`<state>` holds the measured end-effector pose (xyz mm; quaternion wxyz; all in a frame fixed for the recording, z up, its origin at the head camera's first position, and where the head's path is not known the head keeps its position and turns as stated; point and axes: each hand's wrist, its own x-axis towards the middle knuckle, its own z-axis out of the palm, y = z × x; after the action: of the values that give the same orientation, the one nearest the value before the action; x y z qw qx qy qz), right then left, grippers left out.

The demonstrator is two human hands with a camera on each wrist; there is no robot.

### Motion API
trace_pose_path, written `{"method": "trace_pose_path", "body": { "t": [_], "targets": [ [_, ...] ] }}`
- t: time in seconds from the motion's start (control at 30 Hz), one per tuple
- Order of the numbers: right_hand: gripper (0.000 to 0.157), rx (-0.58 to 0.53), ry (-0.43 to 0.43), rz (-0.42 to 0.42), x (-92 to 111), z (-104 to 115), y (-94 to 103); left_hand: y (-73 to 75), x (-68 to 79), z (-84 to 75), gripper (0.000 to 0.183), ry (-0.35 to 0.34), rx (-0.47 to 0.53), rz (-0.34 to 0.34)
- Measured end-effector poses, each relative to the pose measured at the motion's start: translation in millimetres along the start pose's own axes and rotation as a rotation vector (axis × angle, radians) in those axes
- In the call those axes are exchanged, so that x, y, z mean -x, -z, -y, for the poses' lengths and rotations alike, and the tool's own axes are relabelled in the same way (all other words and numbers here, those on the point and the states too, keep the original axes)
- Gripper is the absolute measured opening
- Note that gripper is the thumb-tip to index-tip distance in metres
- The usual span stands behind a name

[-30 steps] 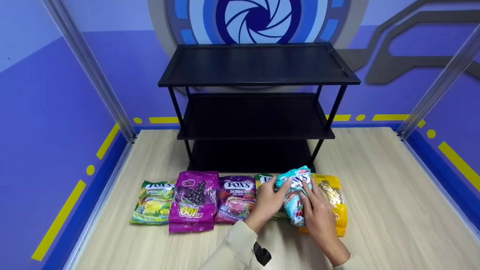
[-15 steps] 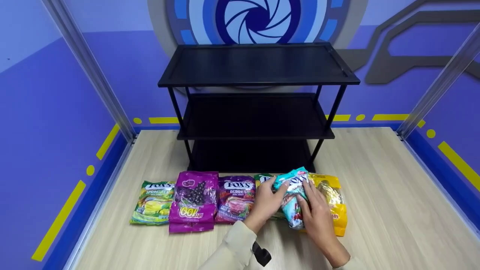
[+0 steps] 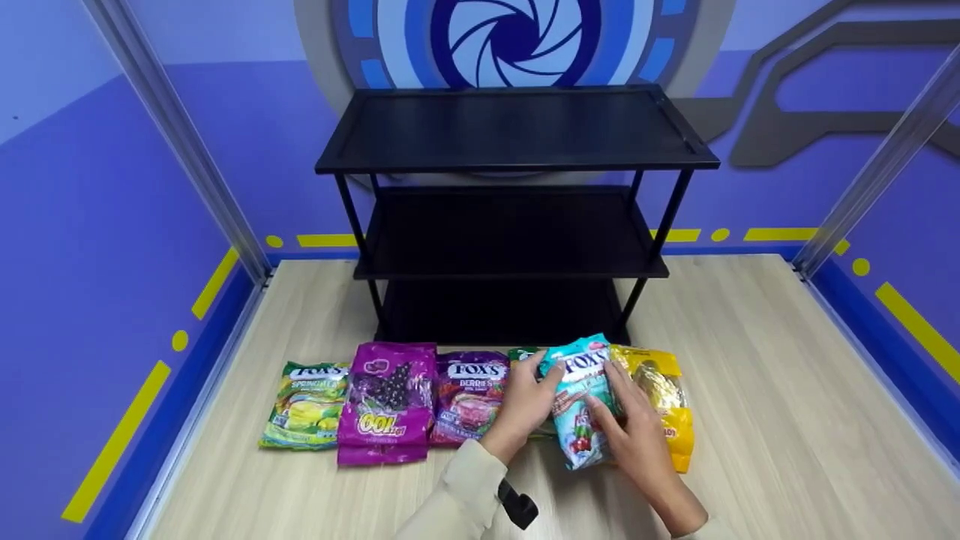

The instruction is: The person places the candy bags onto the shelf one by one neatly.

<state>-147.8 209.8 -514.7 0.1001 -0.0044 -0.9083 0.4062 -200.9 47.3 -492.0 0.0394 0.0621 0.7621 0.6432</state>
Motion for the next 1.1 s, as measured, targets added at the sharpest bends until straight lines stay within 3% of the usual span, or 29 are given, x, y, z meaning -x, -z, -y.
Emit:
{"method": "trace_pose_path", "body": {
  "t": [0.1,0.2,0.37,0.47,0.7,0.83,0.97,1.1],
  "targets": [
    [0.056,-0.048,0.002,-0.025,-0.7,-1.6,1.8,3.1,-0.4,-1.0,0.037,-0.011,0.033,0.014],
    [0.052,-0.13,-0.046,-0.013,-2.2,-3.2,5.4,6.7,-0.4,-1.9,0.036,-0.016,0.079,0.035],
    [0.059,-0.384,-0.198,0.1,-6.3,-6.0,14.4,12.3,-1.2,-2.0,0.039,-0.034,0.133,0.058],
    [0.061,-0.474,-0.265,0.148,-7.7,-7.1,18.3,15.5,-2.2,-2.6,0.039,-0.035,0.169,0.065],
    [0.057,-0.477,-0.368,0.172,-8.6,-10.0,18.8,22.7,-4.8,-4.2,0.037,0.006,0.257,0.098],
    [0.059,-0.569,-0.408,0.237,-9.7,-10.3,20.0,27.1,-5.8,-5.8,0.036,0.019,0.3,0.12],
    [0.065,-0.652,-0.397,0.327,-7.6,-7.8,21.2,30.9,-6.2,-7.5,0.033,0.015,0.353,0.13],
    [0.067,-0.687,-0.413,0.34,-6.6,-3.0,18.9,32.1,-6.9,-9.3,0.032,0.012,0.368,0.127]
  ]
}}
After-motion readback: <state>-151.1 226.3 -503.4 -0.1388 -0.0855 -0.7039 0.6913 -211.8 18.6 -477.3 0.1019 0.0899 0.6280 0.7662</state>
